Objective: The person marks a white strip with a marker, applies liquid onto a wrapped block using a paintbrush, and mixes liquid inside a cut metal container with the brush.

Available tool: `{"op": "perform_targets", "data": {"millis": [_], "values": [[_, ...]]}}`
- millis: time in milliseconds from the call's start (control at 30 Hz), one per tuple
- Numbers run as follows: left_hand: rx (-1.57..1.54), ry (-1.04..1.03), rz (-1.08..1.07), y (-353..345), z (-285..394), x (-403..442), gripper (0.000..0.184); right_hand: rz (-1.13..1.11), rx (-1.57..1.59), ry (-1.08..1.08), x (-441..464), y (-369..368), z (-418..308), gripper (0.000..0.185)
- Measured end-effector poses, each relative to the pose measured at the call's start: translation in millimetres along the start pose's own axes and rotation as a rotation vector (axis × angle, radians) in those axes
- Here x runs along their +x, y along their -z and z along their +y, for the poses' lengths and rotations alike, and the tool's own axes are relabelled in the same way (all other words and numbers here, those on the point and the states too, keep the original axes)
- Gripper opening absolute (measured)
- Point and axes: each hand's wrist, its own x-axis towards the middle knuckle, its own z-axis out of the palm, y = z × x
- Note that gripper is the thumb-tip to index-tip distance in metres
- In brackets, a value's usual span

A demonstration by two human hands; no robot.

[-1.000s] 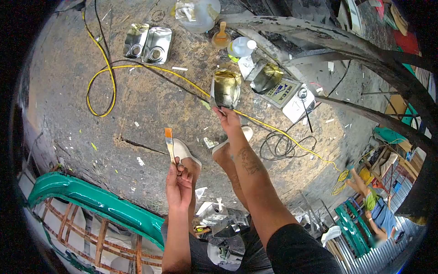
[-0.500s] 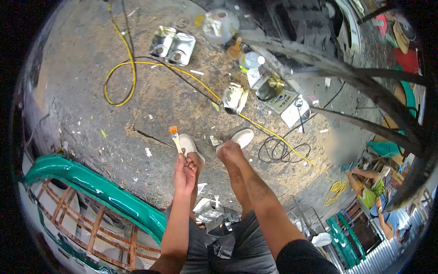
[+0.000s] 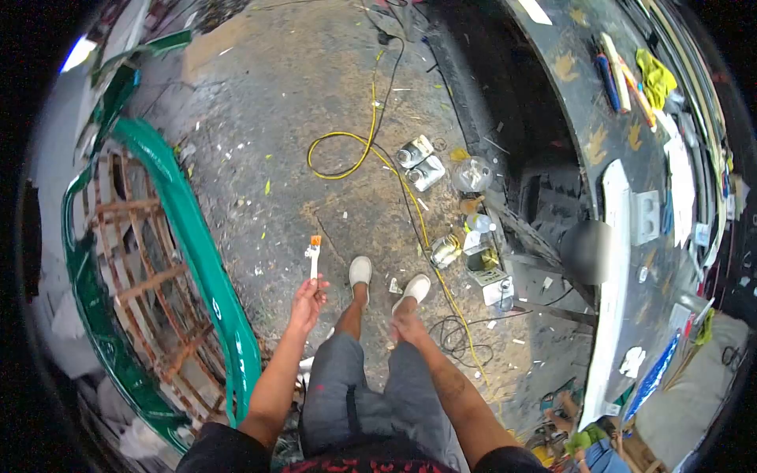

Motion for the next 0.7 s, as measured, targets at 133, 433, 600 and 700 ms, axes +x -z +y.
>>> {"op": "perform_targets", "data": {"millis": [133,433,600,700], "values": [[-0.010,-0.069,0.063,12,-8,-59,0.028,-0.129,0.289,0.281,-37,-18,-96,0.042],[-0.211,-0.248,0.185,-67,-100,-222,0.024,-0.510,0.201,0.052,-135,-37,-171,0.048],[-0.536,-0.398,0.228,-82,-152,-248,0.023,-0.624,-0.172,-0.092,-166,-69,-176,0.036],[-0.730,-0.486,0.254,-78,-148,-259,0.027,-0.617,-0.297,-0.033,-160,-84,-174,0.034]]}}
